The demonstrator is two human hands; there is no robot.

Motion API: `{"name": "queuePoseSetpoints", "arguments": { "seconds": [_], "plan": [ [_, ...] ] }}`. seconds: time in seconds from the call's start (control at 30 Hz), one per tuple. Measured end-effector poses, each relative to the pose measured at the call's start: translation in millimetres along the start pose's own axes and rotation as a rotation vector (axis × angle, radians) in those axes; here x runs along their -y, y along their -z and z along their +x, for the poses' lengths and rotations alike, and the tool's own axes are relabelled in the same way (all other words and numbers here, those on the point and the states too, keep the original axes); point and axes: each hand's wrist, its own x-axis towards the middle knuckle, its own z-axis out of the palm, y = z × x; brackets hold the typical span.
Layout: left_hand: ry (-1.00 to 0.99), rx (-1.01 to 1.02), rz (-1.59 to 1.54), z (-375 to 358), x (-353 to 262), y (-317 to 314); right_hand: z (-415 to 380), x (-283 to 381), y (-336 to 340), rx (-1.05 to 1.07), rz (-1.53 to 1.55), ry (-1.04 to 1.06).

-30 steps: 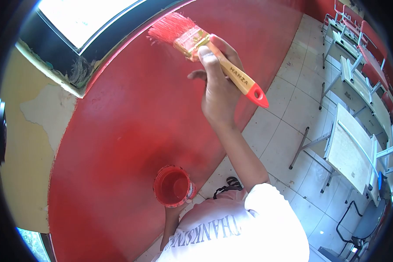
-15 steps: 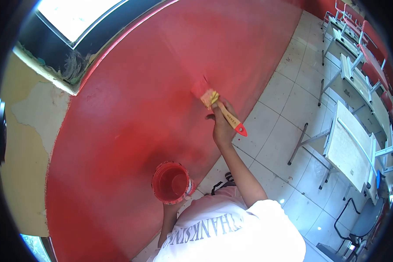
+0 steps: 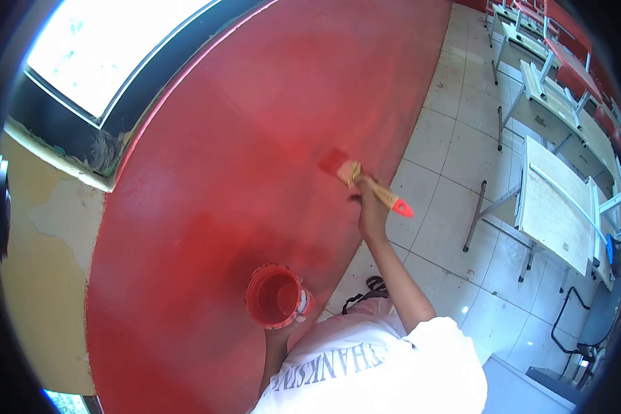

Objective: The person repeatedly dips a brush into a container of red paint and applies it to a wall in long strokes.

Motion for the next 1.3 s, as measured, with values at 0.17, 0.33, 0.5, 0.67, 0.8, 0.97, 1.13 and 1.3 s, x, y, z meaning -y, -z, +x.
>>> {"name": "queuePoseSetpoints", "arguments": {
  "seconds": [0.17,0.33,0.5,0.67,0.8,0.97,1.13,1.3],
  "plan": [
    [0.0,0.0,0.002,1,-3,-1,24,118,-100,0.136,0.101,0.261],
    [0.007,0.001,0.009,0,-3,-5,42,140,-149,0.312,0.27,0.311],
    [0.016,-0.019,0.025,1,-3,-5,44,95,-123,0.226,0.214,0.151],
    [0.032,-0.038,0.039,-2,-3,-8,43,8,-50,0.16,0.159,-0.03],
    [0.052,-0.041,0.047,-5,-4,-11,31,-52,3,0.111,0.078,-0.124],
    [0.058,-0.023,0.051,-2,-5,-15,11,-84,44,0.065,-0.106,-0.175],
    [0.05,-0.005,0.046,5,-3,-19,18,-51,62,0.017,-0.146,-0.175],
    [0.038,0.005,0.032,15,0,-26,61,42,-5,0.026,0.002,0.044]
  ]
}}
